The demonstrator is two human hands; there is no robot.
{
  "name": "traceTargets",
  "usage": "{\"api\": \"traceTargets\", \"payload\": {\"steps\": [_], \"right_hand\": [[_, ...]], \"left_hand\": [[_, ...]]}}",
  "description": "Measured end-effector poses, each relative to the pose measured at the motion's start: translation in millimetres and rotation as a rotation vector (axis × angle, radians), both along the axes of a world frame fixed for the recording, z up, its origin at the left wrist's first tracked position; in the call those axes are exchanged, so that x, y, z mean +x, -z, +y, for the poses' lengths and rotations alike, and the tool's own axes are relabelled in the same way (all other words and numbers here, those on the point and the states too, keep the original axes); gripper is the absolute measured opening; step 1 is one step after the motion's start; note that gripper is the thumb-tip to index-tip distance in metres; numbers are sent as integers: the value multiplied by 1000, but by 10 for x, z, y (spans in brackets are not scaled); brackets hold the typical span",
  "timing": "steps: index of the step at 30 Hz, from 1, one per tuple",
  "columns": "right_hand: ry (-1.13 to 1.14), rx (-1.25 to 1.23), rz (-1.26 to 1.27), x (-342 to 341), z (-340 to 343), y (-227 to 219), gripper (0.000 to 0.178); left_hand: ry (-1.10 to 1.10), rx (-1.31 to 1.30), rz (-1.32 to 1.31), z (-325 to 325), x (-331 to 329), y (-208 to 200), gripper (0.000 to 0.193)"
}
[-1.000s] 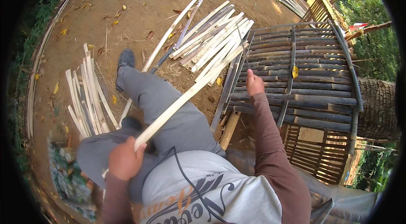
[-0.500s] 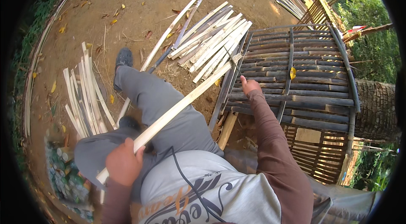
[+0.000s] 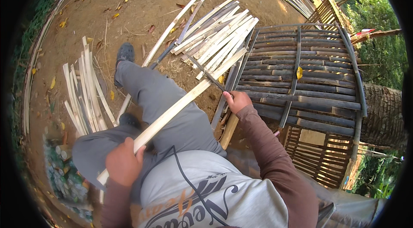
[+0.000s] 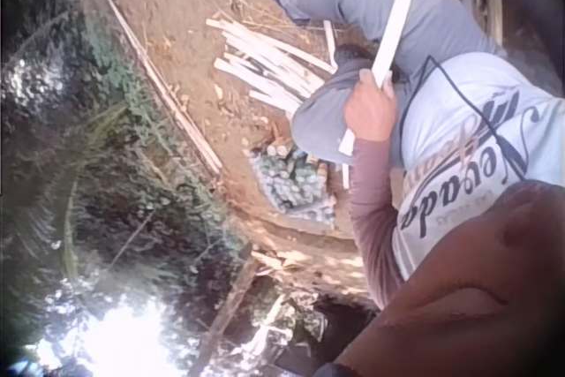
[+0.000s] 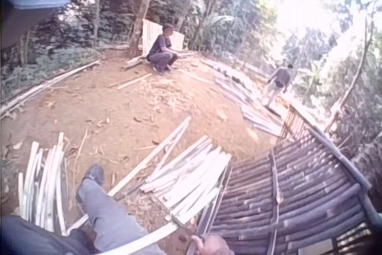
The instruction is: The person uses a large knife to shave and smooth long strips of bamboo, holding the strips on their lap while sitting on the ground.
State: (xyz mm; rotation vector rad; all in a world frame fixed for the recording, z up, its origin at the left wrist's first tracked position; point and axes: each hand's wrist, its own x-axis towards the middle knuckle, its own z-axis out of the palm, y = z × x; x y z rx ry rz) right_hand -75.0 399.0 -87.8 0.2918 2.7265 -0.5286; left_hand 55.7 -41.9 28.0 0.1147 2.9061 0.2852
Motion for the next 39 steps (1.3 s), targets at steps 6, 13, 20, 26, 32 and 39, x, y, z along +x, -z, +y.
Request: {"api": "traceTargets", "payload": {"steps": [6,13,20,26,32,39], "right_hand": [[-67,-26,54,48,-134,-50,67],[125,0,57,-9,21,155,66],[111,-29,76,-36,31,255,68],[172,-5,3,-93,13,157,63],[24,-47,52,30,-147,122,65],[-15,-51,73,-5,-203,258,67]], "left_hand": [[-16,-10,30,27,-13,10,34],[5,5,65,14,-3,14,34],[-2,-15,50,54,-36,-33,34],[13,-18,32,14,-6,-33,34],[-11,-22,28,28,-27,-21,34],[-20,-7,23,77,-73,-65,34]]}}
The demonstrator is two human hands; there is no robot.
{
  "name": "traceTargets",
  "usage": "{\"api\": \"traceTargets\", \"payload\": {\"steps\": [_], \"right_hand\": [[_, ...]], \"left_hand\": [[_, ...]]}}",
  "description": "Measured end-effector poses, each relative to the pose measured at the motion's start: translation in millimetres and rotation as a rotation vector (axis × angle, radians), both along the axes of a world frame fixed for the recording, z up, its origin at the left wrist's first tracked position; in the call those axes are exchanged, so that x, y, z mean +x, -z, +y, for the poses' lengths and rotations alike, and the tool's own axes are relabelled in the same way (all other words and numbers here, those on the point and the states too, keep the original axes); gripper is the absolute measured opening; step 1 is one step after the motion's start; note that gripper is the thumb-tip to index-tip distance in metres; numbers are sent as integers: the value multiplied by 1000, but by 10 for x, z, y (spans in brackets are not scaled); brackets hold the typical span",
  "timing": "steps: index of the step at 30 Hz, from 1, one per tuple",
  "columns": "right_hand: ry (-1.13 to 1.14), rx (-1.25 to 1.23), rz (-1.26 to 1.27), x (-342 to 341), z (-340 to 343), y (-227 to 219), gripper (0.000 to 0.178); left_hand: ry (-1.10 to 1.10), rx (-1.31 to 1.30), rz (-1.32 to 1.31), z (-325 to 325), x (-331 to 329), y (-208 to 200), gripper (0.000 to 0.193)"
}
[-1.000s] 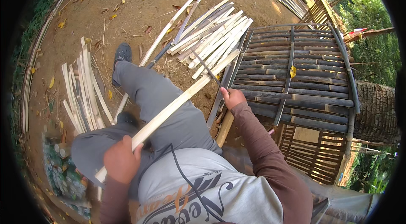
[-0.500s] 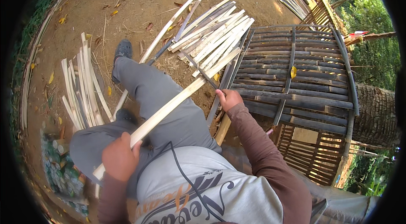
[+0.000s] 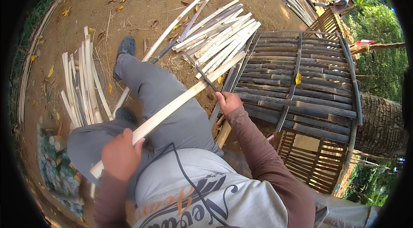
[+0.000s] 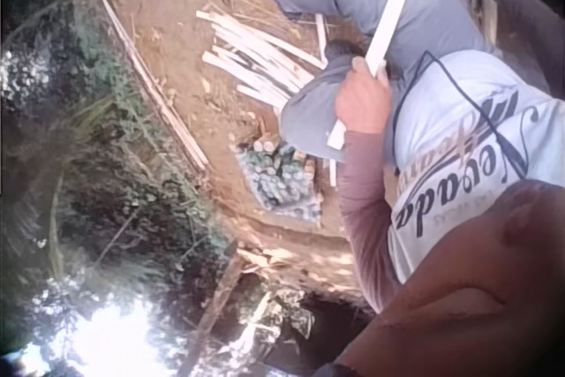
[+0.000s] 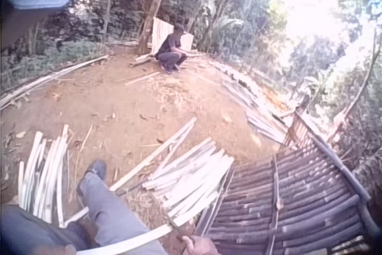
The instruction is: The person uses a large knife to shave and smooth long strips of bamboo, holding the strips on their lap while sitting on the ground.
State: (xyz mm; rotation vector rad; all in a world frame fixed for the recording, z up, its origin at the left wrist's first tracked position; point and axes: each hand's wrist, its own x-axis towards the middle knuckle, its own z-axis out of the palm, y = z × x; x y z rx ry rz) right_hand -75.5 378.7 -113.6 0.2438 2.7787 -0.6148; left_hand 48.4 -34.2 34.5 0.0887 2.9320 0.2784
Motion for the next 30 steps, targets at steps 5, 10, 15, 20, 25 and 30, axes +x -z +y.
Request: {"api": "traceTargets", "payload": {"steps": [5,10,15,20,25,30], "right_hand": [[189,9,-1,-166,202,101,65],[77,20,-28,-77,173,97,63],[40,-46,91,-32,53,55,66],[241,11,6,-144,308,71,68],[-75,110,26,-112,35,-201,75],[703,131,72,-566,2055,882,91]], "left_hand": [[15,30,24,5,-64,-4,34],[10,32,-25,-22,7,4,34],[-5,52,-11,-60,-7,131,33],[11,59,-12,26,-50,117,32],[-41,72,-24,-88,100,199,32],[41,76,12,2,-45,129,34]]}}
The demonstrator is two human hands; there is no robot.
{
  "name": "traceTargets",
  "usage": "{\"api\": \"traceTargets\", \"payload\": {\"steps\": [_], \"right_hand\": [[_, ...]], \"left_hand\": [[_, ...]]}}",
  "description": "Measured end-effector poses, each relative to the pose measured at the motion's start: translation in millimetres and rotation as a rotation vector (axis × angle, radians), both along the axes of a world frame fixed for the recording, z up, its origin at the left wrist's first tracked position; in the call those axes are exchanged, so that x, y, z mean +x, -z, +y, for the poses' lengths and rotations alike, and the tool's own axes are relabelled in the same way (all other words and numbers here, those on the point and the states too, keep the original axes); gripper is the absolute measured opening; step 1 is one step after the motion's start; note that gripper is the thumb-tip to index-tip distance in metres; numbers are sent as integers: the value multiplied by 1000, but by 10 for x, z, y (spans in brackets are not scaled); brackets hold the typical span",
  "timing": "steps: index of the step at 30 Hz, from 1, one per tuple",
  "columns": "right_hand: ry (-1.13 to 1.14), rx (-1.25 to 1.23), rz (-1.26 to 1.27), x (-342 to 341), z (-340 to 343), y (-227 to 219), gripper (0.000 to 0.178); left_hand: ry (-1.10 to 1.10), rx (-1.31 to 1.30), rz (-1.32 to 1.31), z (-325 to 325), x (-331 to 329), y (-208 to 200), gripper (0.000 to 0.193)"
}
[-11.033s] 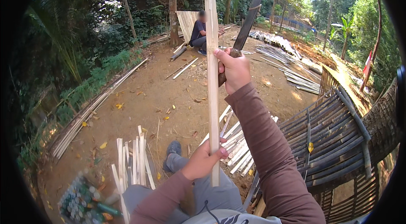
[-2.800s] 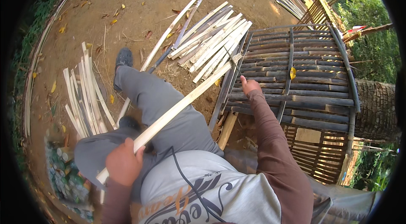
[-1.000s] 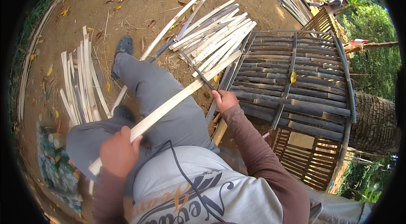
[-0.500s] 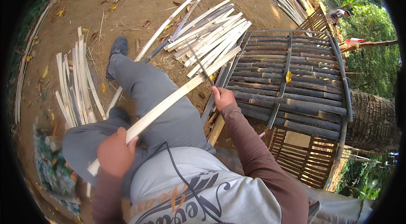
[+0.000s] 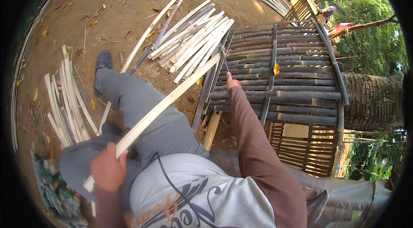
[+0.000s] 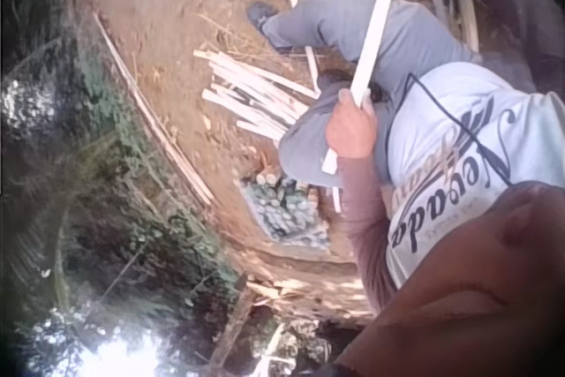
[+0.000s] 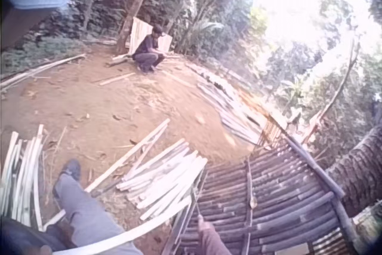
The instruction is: The person uses a large knife to shave and smooth long strips of bamboo, holding the strips on their lap while sitting on the ground.
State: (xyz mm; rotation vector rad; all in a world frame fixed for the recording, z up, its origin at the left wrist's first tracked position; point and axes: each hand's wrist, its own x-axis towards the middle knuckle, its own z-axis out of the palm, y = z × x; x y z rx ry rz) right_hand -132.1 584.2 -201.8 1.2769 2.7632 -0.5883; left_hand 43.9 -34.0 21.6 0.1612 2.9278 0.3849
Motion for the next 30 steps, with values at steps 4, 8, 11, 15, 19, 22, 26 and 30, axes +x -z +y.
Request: {"api": "traceTargets", "payload": {"steps": [4,8,11,15,19,22,26,30], "right_hand": [[717,-1183,187,-401,335,-442,70],[452,-1269,537,-312,-391,-1030,66],[36,-980,439,84,-867,-1023,68],[-668,-121,146,650,-1862,-1308,63],[-910,22,-91,950,-2328,-1581,62],[-813,33,-80,868,-2181,-1351,65],[-666,-127,-75,829,-2166,-1234,66],[-620,-166,-13,776,-2101,-1038,67]], "left_hand": [[-35,28,-14,-198,88,84,31],[-62,23,10,-156,86,44,30],[-50,28,17,-122,46,-12,30],[-50,-10,39,-131,34,-21,31],[-51,-12,21,-121,40,-20,31],[-49,-12,-10,-119,66,-8,31],[-68,9,4,-112,112,26,32],[-79,31,2,-124,116,10,32]]}}
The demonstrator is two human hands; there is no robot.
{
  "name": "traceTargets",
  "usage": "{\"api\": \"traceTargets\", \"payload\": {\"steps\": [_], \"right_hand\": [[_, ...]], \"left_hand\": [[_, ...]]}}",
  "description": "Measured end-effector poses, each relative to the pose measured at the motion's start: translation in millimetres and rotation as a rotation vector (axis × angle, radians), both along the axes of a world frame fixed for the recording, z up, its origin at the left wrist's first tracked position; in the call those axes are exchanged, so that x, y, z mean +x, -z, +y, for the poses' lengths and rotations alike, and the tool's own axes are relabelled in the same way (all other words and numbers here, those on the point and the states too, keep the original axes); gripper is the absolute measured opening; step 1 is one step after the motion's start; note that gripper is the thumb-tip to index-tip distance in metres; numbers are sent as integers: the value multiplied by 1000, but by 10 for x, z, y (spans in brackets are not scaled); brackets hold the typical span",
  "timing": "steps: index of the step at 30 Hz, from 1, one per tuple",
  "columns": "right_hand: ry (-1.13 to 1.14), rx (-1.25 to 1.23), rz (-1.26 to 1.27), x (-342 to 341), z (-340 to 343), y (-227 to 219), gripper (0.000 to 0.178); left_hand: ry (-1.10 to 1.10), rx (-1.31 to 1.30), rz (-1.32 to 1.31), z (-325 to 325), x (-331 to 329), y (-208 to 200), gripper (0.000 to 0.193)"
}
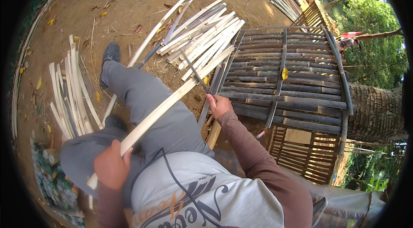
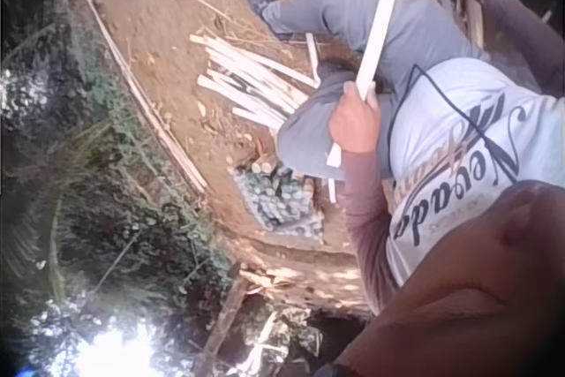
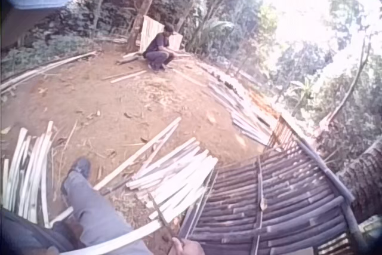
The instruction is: The person uses a large knife to shave and smooth long strips of bamboo, holding the strips on their lap while sitting on the ground.
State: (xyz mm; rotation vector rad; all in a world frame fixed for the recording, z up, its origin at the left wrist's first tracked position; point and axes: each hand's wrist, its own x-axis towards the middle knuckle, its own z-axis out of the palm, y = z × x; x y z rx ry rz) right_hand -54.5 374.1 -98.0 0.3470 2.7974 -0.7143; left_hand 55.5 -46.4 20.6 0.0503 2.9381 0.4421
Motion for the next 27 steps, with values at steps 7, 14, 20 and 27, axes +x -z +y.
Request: {"api": "traceTargets", "payload": {"steps": [7,14,20,27], "right_hand": [[16,-71,-52,-5,63,77,71],[25,-94,-111,-69,73,-41,76],[36,-96,-53,-5,55,-13,76],[378,-134,-31,-93,751,481,73]], "left_hand": [[36,-25,-73,-48,-15,-5,32],[32,-96,-96,19,-34,-40,30],[38,-105,-13,-8,-26,50,32],[50,-126,-90,89,-94,-12,31]]}}
